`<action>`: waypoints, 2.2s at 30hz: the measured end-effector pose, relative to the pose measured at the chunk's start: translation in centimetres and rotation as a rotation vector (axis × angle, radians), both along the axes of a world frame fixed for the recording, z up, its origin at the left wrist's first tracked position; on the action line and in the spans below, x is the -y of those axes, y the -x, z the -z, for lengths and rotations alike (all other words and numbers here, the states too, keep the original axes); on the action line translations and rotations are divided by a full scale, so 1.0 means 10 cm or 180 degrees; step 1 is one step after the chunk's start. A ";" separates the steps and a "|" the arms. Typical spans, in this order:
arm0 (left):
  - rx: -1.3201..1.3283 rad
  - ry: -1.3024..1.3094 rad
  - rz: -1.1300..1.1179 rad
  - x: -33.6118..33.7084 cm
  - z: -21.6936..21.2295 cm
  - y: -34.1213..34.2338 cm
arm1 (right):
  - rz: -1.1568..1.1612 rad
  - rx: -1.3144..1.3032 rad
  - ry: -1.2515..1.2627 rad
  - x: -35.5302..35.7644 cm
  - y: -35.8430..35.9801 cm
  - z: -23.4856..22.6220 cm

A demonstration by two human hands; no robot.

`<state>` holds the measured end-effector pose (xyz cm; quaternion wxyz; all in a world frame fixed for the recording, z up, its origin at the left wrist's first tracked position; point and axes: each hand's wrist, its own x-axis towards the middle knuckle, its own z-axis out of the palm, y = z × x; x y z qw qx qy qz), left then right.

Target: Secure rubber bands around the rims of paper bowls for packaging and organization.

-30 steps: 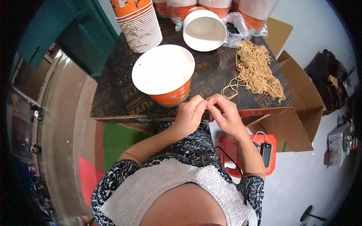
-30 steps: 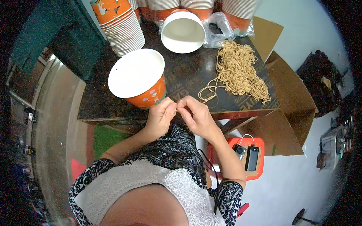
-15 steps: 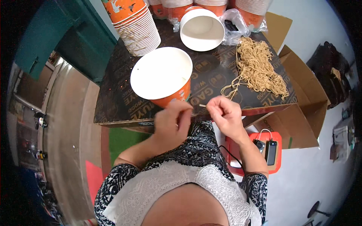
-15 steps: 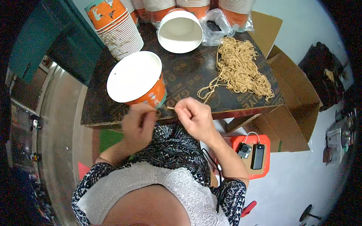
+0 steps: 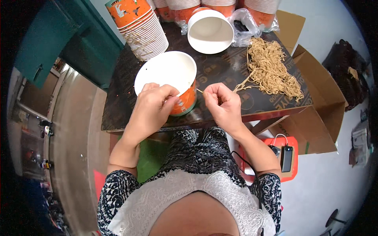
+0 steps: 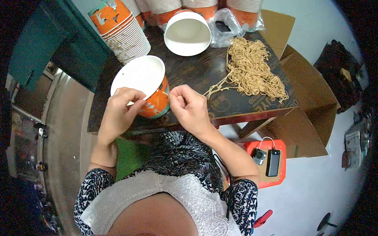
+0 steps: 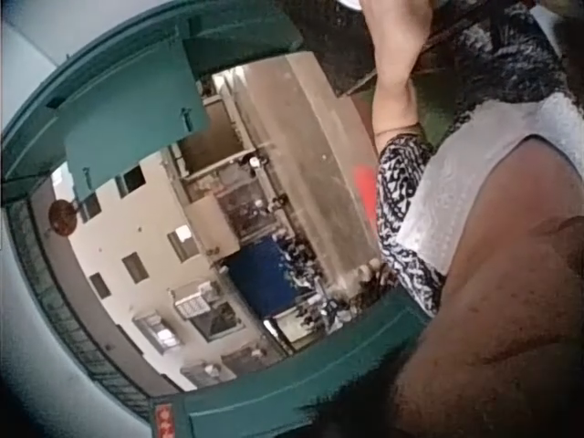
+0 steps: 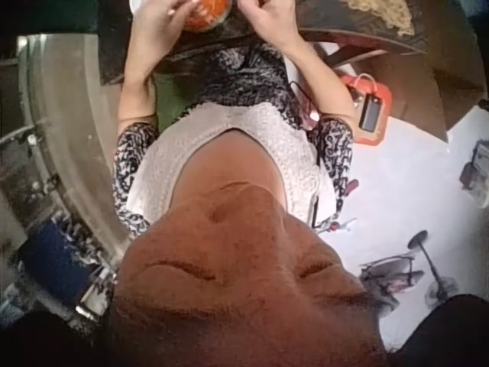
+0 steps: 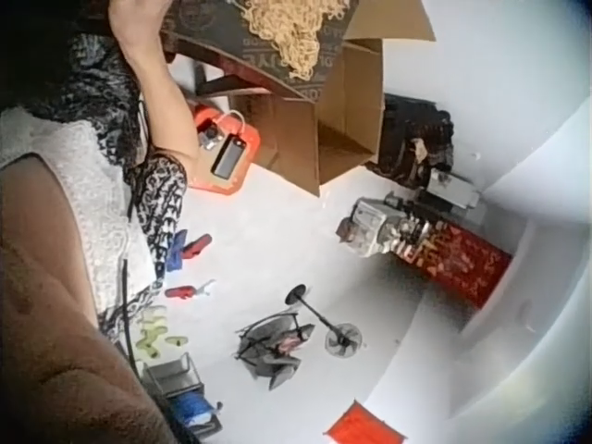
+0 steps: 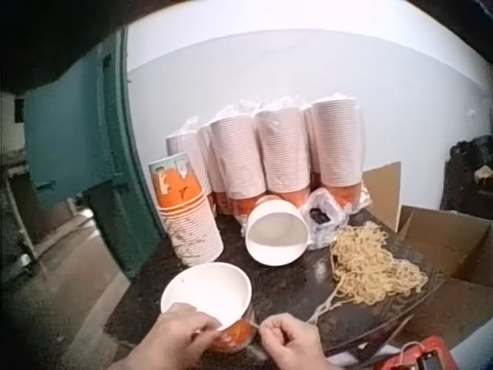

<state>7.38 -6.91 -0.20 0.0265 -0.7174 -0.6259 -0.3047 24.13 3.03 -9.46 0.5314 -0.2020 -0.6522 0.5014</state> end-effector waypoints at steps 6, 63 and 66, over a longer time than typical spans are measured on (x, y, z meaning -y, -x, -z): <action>0.0383 0.0145 -0.0057 0.02 -0.09 0.12 | 0.0103 0.0051 -0.0252 -0.01 0.06 0.04; 0.2342 0.1402 0.0762 -0.36 -0.10 0.09 | 0.0266 0.0508 -0.1835 -0.07 -0.15 -0.17; 0.1817 0.1162 0.0856 -0.39 -0.07 0.08 | 0.0330 0.0573 -0.2022 -0.15 -0.18 -0.31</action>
